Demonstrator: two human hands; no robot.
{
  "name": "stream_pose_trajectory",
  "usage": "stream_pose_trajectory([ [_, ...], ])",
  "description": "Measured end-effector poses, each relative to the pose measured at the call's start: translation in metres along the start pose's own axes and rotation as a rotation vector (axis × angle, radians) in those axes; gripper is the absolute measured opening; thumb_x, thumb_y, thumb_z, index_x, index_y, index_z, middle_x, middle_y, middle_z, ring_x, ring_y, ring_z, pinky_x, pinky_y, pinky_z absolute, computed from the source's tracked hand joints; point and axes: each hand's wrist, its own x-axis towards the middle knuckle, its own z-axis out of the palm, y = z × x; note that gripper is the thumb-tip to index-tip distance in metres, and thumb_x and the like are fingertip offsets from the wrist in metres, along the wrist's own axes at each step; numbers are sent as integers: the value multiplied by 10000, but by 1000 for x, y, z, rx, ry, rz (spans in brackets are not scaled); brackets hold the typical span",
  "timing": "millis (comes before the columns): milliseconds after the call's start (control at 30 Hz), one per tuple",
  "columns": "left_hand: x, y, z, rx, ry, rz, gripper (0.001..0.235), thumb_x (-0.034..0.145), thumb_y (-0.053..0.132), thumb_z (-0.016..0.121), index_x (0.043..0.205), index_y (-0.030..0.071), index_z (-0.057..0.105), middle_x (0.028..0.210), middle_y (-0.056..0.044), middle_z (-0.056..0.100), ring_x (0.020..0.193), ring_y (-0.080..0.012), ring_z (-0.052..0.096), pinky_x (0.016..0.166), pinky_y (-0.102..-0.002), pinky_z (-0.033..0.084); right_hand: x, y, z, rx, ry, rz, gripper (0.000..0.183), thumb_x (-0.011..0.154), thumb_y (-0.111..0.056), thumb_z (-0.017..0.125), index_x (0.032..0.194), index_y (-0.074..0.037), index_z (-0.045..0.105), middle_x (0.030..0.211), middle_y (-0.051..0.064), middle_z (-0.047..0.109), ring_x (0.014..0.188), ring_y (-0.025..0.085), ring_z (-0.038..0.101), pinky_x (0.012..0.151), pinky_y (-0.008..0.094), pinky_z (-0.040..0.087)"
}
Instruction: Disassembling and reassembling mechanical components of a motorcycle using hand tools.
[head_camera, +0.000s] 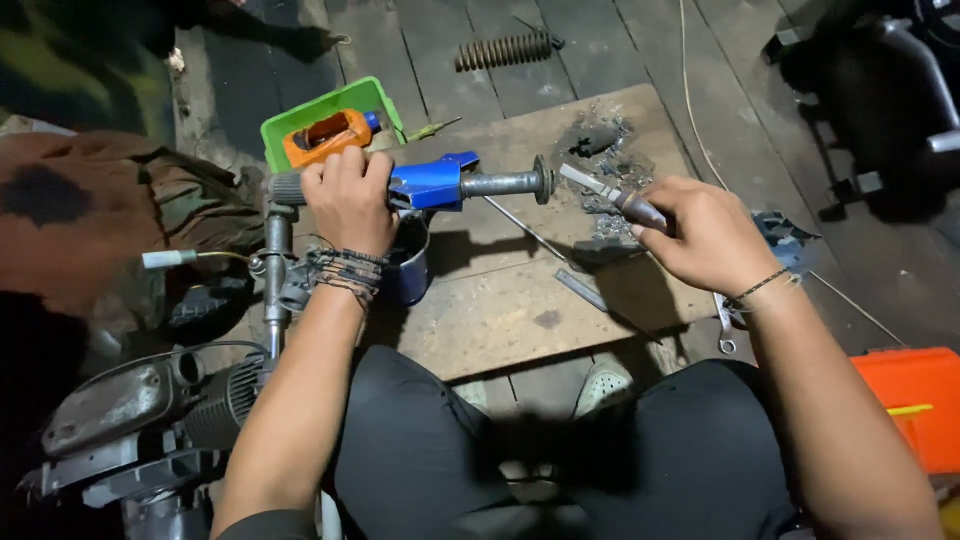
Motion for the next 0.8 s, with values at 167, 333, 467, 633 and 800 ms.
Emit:
stream_pose_trajectory([
  [167, 3, 5, 5, 16, 53, 45, 167, 877, 27, 599, 815, 162, 523, 804, -4, 412, 697, -201, 476, 797, -345, 384, -5, 15, 6, -89, -54, 27, 231, 830, -231, 709, 995, -76, 754, 1147, 110, 745, 1104, 426, 682, 914, 528, 534],
  [333, 1, 4, 8, 55, 88, 94, 217, 928, 61, 615, 785, 182, 506, 790, -15, 427, 700, -208, 489, 780, -345, 389, -5, 18, 12, -179, -87, 32, 249, 828, -250, 710, 1024, -107, 764, 1137, 89, 750, 1098, 400, 701, 919, 503, 542],
  [467, 9, 10, -3, 77, 122, 138, 260, 983, 71, 561, 760, 173, 476, 762, -32, 414, 675, -215, 469, 750, -343, 384, -4, 13, 18, -307, -148, 94, 284, 838, -325, 693, 1051, -146, 752, 1082, 94, 754, 1081, 385, 716, 914, 492, 560],
  [633, 16, 25, -11, 71, 139, 222, 287, 1007, 34, 487, 744, 147, 476, 712, -45, 370, 634, -236, 432, 721, -345, 397, 2, 19, 41, -414, -243, 153, 311, 849, -387, 656, 1064, -175, 732, 1045, 111, 752, 1053, 378, 734, 887, 489, 580],
  [800, 17, 40, -14, 116, 140, 297, 251, 976, 34, 527, 752, 145, 522, 710, -35, 384, 636, -228, 431, 724, -348, 394, -2, 26, 63, -436, -390, 174, 396, 856, -421, 619, 1126, -139, 687, 1041, 174, 764, 1059, 413, 737, 893, 525, 582],
])
